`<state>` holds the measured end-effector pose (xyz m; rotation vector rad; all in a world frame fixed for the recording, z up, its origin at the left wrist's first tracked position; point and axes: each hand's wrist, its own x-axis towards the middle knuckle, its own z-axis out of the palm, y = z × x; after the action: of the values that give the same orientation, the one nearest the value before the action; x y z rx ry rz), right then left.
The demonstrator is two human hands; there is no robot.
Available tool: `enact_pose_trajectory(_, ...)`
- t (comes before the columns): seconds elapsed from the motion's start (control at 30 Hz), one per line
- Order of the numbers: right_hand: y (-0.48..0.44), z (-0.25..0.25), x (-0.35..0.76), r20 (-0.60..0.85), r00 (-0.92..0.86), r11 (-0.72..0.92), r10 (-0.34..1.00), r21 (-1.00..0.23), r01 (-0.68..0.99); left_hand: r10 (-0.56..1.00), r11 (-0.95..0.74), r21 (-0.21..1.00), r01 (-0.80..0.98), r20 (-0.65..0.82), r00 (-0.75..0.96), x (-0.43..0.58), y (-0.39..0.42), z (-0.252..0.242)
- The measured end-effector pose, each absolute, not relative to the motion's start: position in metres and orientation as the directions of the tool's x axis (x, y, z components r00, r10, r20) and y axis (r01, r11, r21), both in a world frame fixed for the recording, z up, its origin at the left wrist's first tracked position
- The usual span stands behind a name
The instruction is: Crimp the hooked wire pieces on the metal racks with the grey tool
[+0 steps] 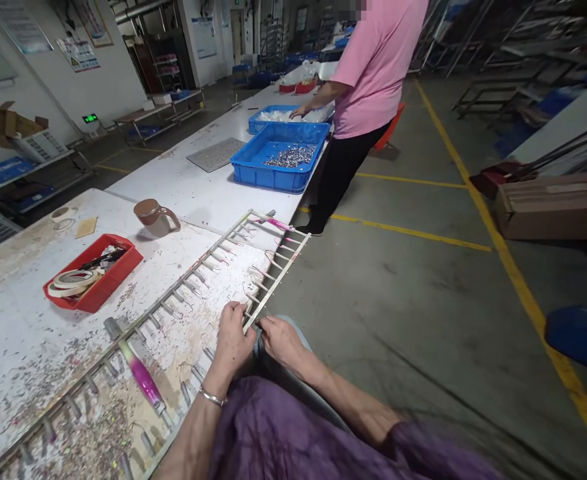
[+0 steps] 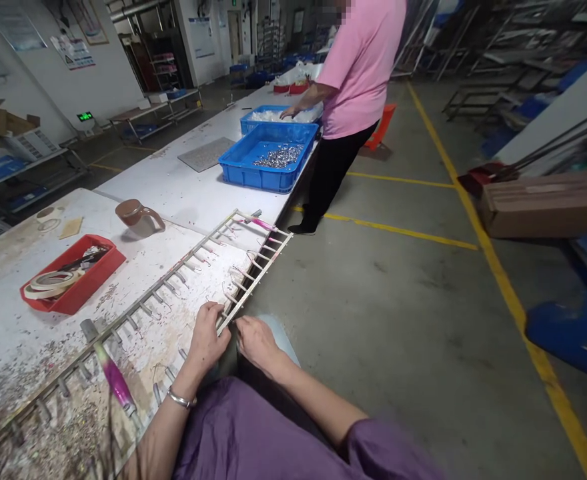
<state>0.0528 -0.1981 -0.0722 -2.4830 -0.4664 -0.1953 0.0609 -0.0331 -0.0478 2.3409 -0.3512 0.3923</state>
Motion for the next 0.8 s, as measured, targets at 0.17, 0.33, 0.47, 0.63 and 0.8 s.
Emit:
enact_pose_trajectory(0.17, -0.200, -0.070, 0.055, 0.208, 0.928, -0.780, 0.309, -0.503, 0.372, -0.152, -0.704, 0.607, -0.369, 0.379, 0.913, 0.060, -0.033, -0.049)
enact_pose_trajectory(0.33, -0.203, -0.067, 0.055, 0.181, 0.925, -0.788, 0.333, -0.486, 0.379, -0.144, -0.698, 0.621, -0.355, 0.365, 0.920, 0.060, -0.033, -0.048)
enact_pose_trajectory(0.47, -0.206, -0.064, 0.058, 0.204, 0.911, -0.770, 0.357, -0.488, 0.411, -0.145, -0.692, 0.627, -0.357, 0.363, 0.920, 0.060, -0.033, -0.049)
enact_pose_trajectory(0.63, -0.212, -0.061, 0.061, 0.270, 0.894, -0.746, 0.357, -0.493, 0.447, -0.151, -0.701, 0.620, -0.353, 0.355, 0.923, 0.061, -0.032, -0.051)
enact_pose_trajectory(0.8, -0.207, -0.067, 0.058, 0.357, 0.873, -0.736, 0.333, -0.480, 0.477, -0.151, -0.693, 0.621, -0.365, 0.370, 0.917, 0.061, -0.033, -0.049)
